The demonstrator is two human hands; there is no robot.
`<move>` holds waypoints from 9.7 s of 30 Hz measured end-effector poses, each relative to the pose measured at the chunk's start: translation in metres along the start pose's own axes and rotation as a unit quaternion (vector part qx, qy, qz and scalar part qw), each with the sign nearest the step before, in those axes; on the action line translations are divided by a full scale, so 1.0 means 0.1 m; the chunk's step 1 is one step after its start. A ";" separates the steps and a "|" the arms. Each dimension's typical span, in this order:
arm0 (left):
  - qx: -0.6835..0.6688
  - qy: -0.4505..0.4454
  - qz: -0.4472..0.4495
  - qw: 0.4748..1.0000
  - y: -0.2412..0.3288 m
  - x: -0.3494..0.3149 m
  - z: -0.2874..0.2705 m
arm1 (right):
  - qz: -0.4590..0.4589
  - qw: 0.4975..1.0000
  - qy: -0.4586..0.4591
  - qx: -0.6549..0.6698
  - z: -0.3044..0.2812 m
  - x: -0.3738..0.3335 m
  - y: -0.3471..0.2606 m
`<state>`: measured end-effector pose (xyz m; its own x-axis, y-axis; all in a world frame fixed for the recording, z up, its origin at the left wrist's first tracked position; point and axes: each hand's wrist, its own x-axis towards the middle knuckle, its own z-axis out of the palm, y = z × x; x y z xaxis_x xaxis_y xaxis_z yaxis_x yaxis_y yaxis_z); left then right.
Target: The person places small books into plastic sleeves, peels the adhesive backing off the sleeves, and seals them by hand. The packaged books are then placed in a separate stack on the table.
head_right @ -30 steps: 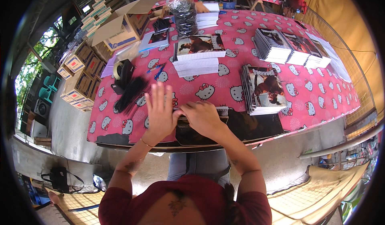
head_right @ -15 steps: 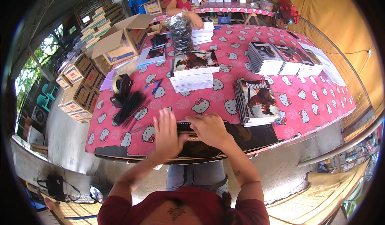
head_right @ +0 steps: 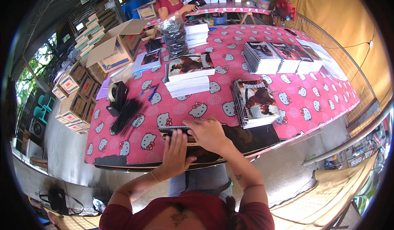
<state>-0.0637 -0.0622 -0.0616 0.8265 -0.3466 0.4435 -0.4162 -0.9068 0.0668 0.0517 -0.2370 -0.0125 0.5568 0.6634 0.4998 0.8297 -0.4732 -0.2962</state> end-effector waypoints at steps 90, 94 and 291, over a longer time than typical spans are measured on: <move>-0.137 0.075 0.055 0.986 -0.36 0.65 -0.30 | 0.183 0.904 -0.006 0.386 -0.17 -0.28 0.14; -0.151 0.086 0.065 0.983 -0.38 0.70 -0.29 | 0.109 0.903 -0.065 0.410 -0.18 -0.15 0.34; 0.066 0.047 -0.054 0.995 -0.36 0.33 -0.09 | -0.005 0.999 -0.023 0.030 -0.01 0.13 -0.02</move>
<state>-0.0248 -0.0384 -0.0408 0.8221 -0.2269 0.5222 -0.2683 -0.9633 0.0039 0.0572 -0.2274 -0.0044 0.5486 0.6940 0.4662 0.8354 -0.4322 -0.3397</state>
